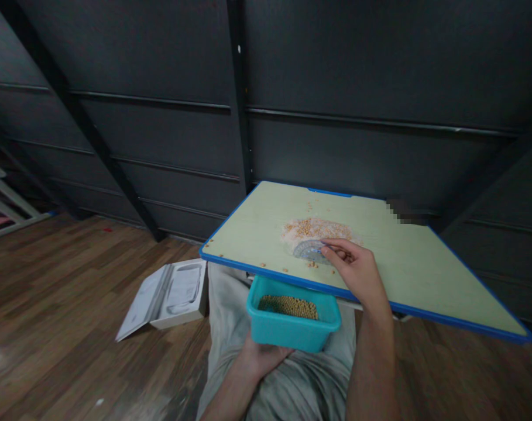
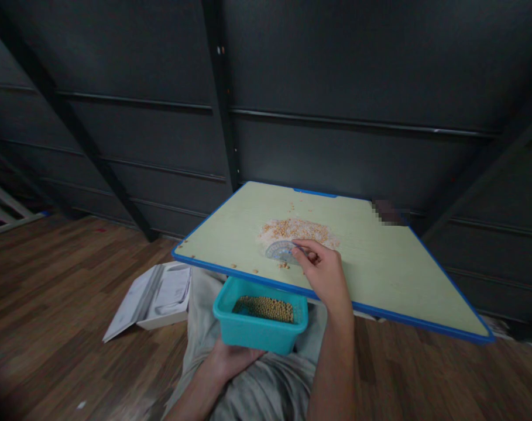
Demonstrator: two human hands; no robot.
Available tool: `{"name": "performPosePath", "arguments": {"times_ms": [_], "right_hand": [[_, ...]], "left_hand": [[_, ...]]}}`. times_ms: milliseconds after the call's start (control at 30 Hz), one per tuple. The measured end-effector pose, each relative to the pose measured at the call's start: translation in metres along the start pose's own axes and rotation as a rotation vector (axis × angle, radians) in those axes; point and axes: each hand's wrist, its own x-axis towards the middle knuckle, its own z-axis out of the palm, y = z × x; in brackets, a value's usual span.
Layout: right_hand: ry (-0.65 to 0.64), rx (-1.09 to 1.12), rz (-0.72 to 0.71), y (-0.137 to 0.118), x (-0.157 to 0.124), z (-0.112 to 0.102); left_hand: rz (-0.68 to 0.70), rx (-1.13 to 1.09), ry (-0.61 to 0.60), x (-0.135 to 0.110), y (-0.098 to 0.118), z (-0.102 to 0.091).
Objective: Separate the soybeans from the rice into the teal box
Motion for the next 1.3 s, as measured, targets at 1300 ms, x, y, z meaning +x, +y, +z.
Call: {"name": "performPosePath", "arguments": {"times_ms": [1300], "right_hand": [[0.0,0.05,0.001,-0.004,0.002,0.0]], "left_hand": [[-0.012,-0.097,-0.081,0.003,-0.002,-0.006]]}}
